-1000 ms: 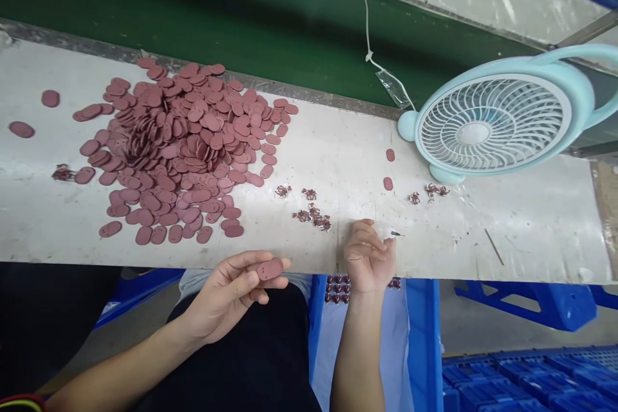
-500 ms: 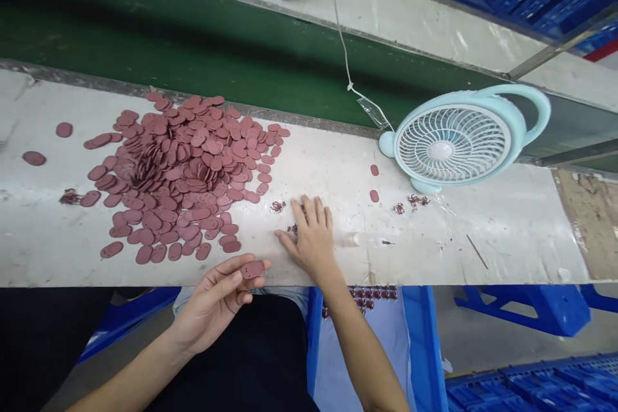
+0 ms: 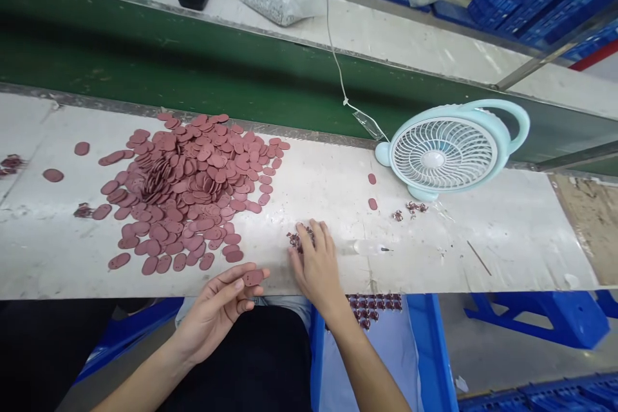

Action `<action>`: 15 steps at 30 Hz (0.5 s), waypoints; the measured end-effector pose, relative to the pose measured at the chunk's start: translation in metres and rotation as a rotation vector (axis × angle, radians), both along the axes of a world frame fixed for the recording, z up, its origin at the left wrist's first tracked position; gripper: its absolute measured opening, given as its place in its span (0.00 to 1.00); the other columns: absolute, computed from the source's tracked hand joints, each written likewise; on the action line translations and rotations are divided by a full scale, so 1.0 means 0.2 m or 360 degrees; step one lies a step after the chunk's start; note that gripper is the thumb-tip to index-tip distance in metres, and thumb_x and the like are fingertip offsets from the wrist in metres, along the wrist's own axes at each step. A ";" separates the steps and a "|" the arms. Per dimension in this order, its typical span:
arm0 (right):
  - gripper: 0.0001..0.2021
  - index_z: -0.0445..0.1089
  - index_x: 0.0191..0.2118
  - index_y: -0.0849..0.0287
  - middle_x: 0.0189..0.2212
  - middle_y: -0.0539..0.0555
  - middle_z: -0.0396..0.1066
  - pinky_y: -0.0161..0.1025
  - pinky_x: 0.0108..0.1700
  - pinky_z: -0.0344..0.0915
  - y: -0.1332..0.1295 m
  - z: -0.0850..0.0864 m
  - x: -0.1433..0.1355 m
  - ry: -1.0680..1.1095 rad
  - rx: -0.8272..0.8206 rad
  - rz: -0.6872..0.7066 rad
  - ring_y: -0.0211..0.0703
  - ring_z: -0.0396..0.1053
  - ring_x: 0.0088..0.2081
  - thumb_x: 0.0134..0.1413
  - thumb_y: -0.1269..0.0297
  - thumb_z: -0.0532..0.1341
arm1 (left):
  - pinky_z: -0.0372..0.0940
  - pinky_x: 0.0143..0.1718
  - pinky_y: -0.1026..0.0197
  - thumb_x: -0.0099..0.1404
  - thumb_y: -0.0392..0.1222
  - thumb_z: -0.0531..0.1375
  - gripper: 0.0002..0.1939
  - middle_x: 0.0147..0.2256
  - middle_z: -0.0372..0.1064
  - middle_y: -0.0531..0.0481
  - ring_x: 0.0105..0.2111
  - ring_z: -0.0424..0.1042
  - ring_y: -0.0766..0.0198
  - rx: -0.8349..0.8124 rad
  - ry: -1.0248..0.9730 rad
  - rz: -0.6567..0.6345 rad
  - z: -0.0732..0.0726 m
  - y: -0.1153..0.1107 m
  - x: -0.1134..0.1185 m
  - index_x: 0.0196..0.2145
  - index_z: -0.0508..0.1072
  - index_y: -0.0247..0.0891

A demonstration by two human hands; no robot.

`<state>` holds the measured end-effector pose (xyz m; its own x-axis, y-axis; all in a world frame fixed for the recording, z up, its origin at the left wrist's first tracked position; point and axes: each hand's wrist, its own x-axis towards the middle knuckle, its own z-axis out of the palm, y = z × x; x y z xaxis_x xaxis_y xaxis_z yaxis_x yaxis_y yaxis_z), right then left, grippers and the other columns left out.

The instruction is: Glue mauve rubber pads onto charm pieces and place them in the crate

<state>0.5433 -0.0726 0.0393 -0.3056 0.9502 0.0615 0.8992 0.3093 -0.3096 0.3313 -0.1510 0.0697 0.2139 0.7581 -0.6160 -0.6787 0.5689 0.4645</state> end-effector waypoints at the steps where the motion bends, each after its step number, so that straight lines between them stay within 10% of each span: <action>1: 0.22 0.65 0.64 0.60 0.61 0.66 0.66 0.53 0.63 0.60 0.01 0.02 0.01 0.0009 0.0000 -0.0086 0.58 0.61 0.63 0.71 0.58 0.53 | 0.74 0.38 0.66 0.66 0.39 0.67 0.13 0.52 0.79 0.38 0.41 0.81 0.61 -0.0007 0.0004 -0.0014 0.00 0.00 0.00 0.49 0.80 0.37; 8: 0.22 0.74 0.26 0.58 0.26 0.59 0.74 0.43 0.37 0.63 0.22 0.11 -0.05 -0.0128 -0.0200 -0.0320 0.53 0.72 0.36 0.68 0.52 0.56 | 0.74 0.37 0.66 0.65 0.40 0.68 0.13 0.51 0.79 0.37 0.39 0.80 0.62 0.0051 -0.0010 -0.0059 0.02 0.01 0.03 0.48 0.81 0.37; 15: 0.09 0.74 0.40 0.61 0.37 0.61 0.76 0.43 0.40 0.62 0.38 0.08 -0.10 0.0020 -0.0331 -0.0264 0.53 0.73 0.41 0.61 0.61 0.62 | 0.73 0.36 0.66 0.64 0.41 0.69 0.13 0.50 0.79 0.38 0.37 0.79 0.64 0.0078 -0.0017 0.0007 0.04 0.01 0.01 0.46 0.81 0.37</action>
